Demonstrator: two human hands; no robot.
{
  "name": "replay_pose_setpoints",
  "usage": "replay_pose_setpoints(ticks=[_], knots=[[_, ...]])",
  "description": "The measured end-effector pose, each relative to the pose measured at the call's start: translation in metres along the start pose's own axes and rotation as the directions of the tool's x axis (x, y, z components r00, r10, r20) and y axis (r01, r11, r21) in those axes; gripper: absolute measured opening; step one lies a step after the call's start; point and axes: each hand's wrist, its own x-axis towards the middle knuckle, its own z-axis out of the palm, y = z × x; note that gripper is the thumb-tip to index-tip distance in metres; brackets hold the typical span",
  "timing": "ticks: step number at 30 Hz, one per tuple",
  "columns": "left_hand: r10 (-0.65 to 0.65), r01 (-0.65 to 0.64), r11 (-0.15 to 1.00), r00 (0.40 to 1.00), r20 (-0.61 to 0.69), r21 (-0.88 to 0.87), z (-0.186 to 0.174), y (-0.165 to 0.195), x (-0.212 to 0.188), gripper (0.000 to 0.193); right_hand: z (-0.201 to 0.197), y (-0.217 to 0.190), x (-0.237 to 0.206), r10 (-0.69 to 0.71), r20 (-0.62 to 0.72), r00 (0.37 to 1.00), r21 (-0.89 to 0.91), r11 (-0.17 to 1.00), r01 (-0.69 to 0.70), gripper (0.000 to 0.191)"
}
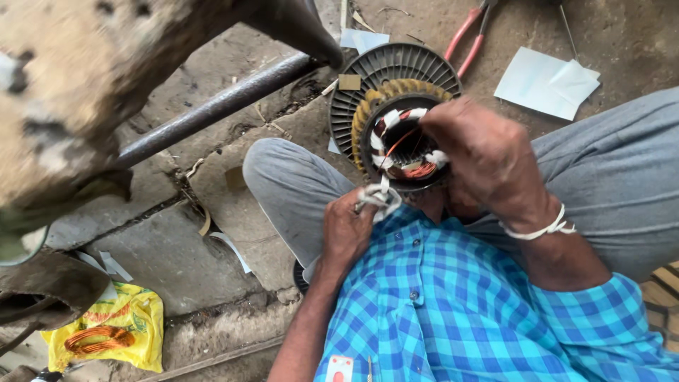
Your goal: The person sits cross-legged on the floor and wraps white insulating tape around the copper windings of a motor stator. They repeatedly cut the tape with pliers and press it into place with a hammer-like tool. The person works on the same stator throughout the clip.
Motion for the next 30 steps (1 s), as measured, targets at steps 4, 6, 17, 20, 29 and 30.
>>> replay_pose_setpoints(ticks=[4, 6, 17, 20, 29, 30], knots=[[0.027, -0.026, 0.995, 1.0, -0.005, 0.1, 0.0, -0.004, 0.003, 0.01, -0.001, -0.001, 0.003, -0.008, 0.029, 1.0, 0.032, 0.999, 0.007, 0.013], [0.085, -0.082, 0.991, 0.996, -0.024, 0.105, 0.001, -0.005, 0.003, 0.013, -0.003, -0.001, 0.003, 0.007, 0.054, 0.999, 0.036, 0.999, -0.009, 0.014], [-0.08, 0.077, 0.99, 0.996, 0.025, 0.122, 0.002, -0.005, 0.005, 0.009, 0.001, -0.001, 0.013, 0.001, 0.207, 0.978, 0.065, 0.998, -0.015, 0.029], [-0.094, 0.091, 0.991, 0.995, 0.025, 0.096, 0.001, -0.003, 0.006, 0.01, 0.003, -0.002, 0.013, 0.009, 0.229, 0.973, 0.065, 0.998, -0.024, 0.03], [-0.071, 0.07, 0.995, 0.997, 0.009, 0.07, 0.001, -0.005, 0.005, 0.01, 0.019, -0.002, 0.009, 0.051, 0.276, 0.96, -0.069, 0.997, -0.033, 0.026], [-0.072, 0.071, 0.995, 0.997, 0.01, 0.072, 0.001, -0.006, 0.005, 0.01, 0.021, -0.001, 0.008, 0.057, 0.266, 0.962, -0.086, 0.996, -0.035, 0.024]])
